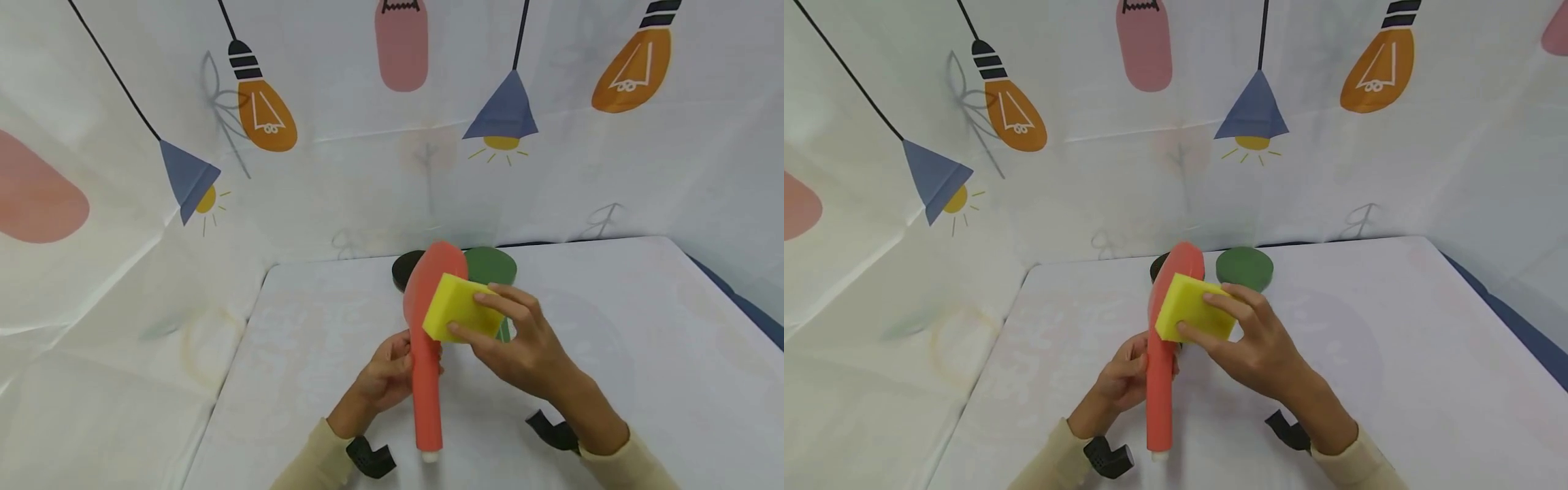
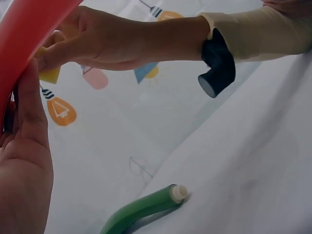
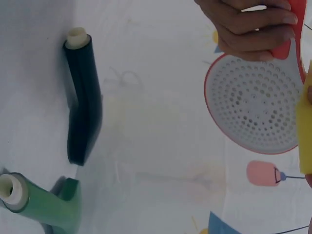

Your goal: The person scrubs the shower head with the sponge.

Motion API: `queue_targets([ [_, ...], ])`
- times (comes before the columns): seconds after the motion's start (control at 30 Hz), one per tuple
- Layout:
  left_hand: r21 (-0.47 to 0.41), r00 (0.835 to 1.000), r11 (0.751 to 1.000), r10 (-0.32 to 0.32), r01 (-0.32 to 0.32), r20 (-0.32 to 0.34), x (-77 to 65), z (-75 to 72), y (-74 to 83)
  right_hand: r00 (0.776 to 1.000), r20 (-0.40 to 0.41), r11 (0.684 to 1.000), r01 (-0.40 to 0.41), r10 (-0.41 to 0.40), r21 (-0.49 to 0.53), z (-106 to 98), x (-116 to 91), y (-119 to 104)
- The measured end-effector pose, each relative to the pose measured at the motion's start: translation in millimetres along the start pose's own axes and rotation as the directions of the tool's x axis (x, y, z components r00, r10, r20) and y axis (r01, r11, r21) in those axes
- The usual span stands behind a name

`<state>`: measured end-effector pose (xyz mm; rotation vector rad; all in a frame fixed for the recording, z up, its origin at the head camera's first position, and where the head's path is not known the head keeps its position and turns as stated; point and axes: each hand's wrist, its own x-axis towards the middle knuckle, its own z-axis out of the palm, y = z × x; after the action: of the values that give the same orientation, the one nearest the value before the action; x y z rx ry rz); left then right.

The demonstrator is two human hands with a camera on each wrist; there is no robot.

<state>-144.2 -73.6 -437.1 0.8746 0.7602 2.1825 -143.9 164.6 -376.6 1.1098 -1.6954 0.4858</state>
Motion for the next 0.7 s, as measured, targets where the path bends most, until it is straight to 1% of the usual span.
queue_targets([
  [0.1, 0.015, 1.0, 1.0, -0.018, 0.017, 0.015, 0.2, -1.0, -0.9, 0.998, -0.038, 0.999, -0.048, 0.048, -0.004, -5.0, 0.5, 5.4],
  [0.17, 0.031, 0.999, 0.999, -0.028, 0.028, 0.028, 0.5, -1.9, -1.3, 0.993, -0.07, 0.996, -0.094, 0.095, 0.006, -7.4, -0.1, 8.9],
  [0.2, 0.037, 0.999, 0.999, -0.034, 0.033, 0.035, 0.8, -2.4, -1.6, 0.988, -0.086, 0.992, -0.128, 0.128, 0.005, -8.5, -0.8, 10.6],
  [0.27, 0.062, 0.998, 0.997, -0.041, 0.038, 0.051, 1.7, -3.2, -2.1, 0.967, -0.12, 0.974, -0.227, 0.224, -0.007, -10.3, -3.2, 14.2],
  [0.3, 0.078, 0.998, 0.996, -0.044, 0.039, 0.055, 2.4, -3.3, -2.3, 0.951, -0.134, 0.959, -0.284, 0.28, -0.014, -11.1, -4.7, 16.3],
  [0.33, 0.092, 0.997, 0.995, -0.046, 0.041, 0.06, 3.1, -3.6, -2.4, 0.928, -0.139, 0.936, -0.351, 0.345, -0.019, -12.3, -6.4, 18.5],
  [0.37, 0.112, 0.997, 0.993, -0.043, 0.036, 0.063, 3.8, -3.8, -2.7, 0.898, -0.131, 0.904, -0.427, 0.421, -0.021, -13.6, -7.9, 20.5],
  [0.4, 0.137, 0.998, 0.99, -0.034, 0.026, 0.061, 4.3, -3.8, -2.7, 0.859, -0.109, 0.864, -0.504, 0.5, -0.01, -15.0, -9.5, 22.4],
  [0.43, 0.164, 0.998, 0.986, -0.022, 0.012, 0.055, 4.7, -3.9, -2.7, 0.813, -0.073, 0.816, -0.579, 0.578, 0.01, -16.3, -10.9, 23.9],
  [0.47, 0.189, 0.999, 0.982, -0.004, -0.003, 0.038, 4.7, -3.8, -2.4, 0.756, -0.019, 0.756, -0.654, 0.655, 0.045, -17.6, -11.9, 24.7],
  [0.5, 0.215, 1.0, 0.976, 0.018, -0.02, 0.014, 4.6, -4.1, -2.2, 0.686, 0.051, 0.68, -0.726, 0.725, 0.102, -18.6, -12.4, 24.7],
  [0.53, 0.246, 0.999, 0.968, 0.047, -0.04, -0.019, 4.3, -4.3, -1.8, 0.607, 0.135, 0.587, -0.793, 0.783, 0.163, -19.2, -12.6, 24.1],
  [0.57, 0.284, 0.995, 0.957, 0.081, -0.061, -0.058, 4.0, -4.7, -1.4, 0.519, 0.224, 0.475, -0.852, 0.825, 0.221, -19.2, -12.3, 22.5],
  [0.6, 0.32, 0.988, 0.945, 0.114, -0.076, -0.101, 3.5, -5.1, -1.1, 0.431, 0.315, 0.35, -0.893, 0.845, 0.283, -18.1, -11.4, 20.1],
  [0.63, 0.357, 0.978, 0.93, 0.148, -0.088, -0.145, 3.3, -5.5, -0.8, 0.349, 0.406, 0.216, -0.916, 0.844, 0.339, -16.2, -10.1, 17.5],
  [0.67, 0.392, 0.965, 0.916, 0.179, -0.092, -0.191, 3.0, -6.0, -0.8, 0.274, 0.494, 0.082, -0.923, 0.825, 0.375, -13.8, -8.8, 14.5],
  [0.7, 0.425, 0.95, 0.9, 0.207, -0.091, -0.234, 3.0, -6.6, -1.2, 0.217, 0.574, -0.038, -0.916, 0.79, 0.399, -10.8, -7.4, 11.4],
])
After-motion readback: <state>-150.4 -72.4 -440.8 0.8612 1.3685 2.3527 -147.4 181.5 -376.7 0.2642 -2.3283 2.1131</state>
